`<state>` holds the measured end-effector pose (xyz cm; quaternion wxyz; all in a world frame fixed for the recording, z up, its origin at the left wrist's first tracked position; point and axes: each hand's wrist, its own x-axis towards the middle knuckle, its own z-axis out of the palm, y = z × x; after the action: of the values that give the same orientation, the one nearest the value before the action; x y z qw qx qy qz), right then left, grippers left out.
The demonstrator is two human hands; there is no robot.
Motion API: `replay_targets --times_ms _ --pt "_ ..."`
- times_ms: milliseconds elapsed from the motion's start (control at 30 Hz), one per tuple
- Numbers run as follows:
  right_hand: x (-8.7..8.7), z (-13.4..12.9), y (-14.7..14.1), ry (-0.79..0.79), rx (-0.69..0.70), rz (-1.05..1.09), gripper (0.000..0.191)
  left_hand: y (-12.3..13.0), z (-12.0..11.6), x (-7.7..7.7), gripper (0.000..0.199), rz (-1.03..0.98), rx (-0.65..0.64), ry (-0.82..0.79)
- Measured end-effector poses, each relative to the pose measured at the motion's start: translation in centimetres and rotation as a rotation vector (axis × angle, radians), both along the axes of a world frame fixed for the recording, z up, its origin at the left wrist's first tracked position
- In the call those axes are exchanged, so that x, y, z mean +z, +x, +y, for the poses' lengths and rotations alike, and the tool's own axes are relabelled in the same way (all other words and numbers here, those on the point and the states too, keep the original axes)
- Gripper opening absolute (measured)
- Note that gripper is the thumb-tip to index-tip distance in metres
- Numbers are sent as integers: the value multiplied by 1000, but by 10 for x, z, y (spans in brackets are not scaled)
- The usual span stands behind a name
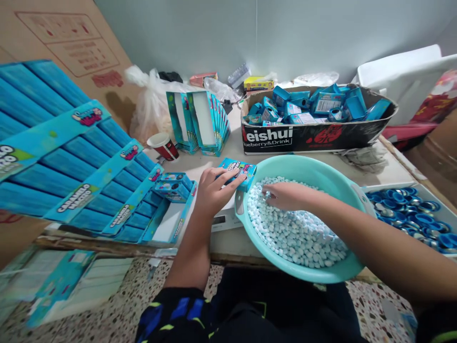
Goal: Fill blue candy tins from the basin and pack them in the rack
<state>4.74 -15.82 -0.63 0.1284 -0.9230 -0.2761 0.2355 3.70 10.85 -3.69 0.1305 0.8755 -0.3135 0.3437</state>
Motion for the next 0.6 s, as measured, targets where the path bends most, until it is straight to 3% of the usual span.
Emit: replay_targets --times_ms 100,200,333,433,600 --pt "0 0 -1 -7 -3 -8 37 1 0 4 34 71 -13 -41" --pt "1 0 -1 -8 -9 -2 36 1 1 8 35 181 1 -189" --pt "1 0 -1 4 -5 28 36 0 6 13 46 544 139 -418" --pt "1 0 -1 13 11 20 38 -1 15 17 45 811 203 -437" --pt "2 1 -3 10 43 -2 38 -1 37 17 50 985 326 -460"
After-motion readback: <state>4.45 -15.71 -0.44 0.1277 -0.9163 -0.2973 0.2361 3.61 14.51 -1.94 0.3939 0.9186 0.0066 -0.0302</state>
